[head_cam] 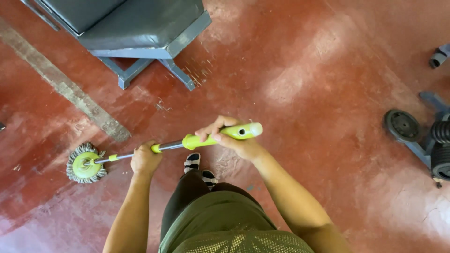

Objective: Mopping the floor in a gym area around various exercise machines.

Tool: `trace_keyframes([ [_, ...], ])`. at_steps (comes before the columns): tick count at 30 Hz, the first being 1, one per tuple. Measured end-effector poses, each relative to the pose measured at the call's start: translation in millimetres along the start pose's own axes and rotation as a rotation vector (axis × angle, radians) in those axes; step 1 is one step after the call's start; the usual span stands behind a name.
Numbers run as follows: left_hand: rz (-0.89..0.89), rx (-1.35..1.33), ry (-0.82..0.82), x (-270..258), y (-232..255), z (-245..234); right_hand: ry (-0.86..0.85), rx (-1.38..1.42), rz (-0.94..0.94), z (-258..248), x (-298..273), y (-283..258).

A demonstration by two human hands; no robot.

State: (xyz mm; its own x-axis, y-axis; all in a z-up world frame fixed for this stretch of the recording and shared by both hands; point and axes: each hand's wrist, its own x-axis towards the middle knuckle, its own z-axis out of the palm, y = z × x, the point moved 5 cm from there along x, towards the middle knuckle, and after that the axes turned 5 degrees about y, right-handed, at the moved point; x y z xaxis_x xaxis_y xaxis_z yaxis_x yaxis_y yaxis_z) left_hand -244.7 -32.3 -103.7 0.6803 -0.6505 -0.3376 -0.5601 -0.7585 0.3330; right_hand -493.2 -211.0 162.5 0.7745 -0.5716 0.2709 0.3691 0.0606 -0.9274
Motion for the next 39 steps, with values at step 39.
trace_keyframes([
  [39, -0.311, 0.001, 0.2, -19.6, 165.9, 105.0, -0.203, 0.289, 0.028, -219.1, -20.7, -7.3],
])
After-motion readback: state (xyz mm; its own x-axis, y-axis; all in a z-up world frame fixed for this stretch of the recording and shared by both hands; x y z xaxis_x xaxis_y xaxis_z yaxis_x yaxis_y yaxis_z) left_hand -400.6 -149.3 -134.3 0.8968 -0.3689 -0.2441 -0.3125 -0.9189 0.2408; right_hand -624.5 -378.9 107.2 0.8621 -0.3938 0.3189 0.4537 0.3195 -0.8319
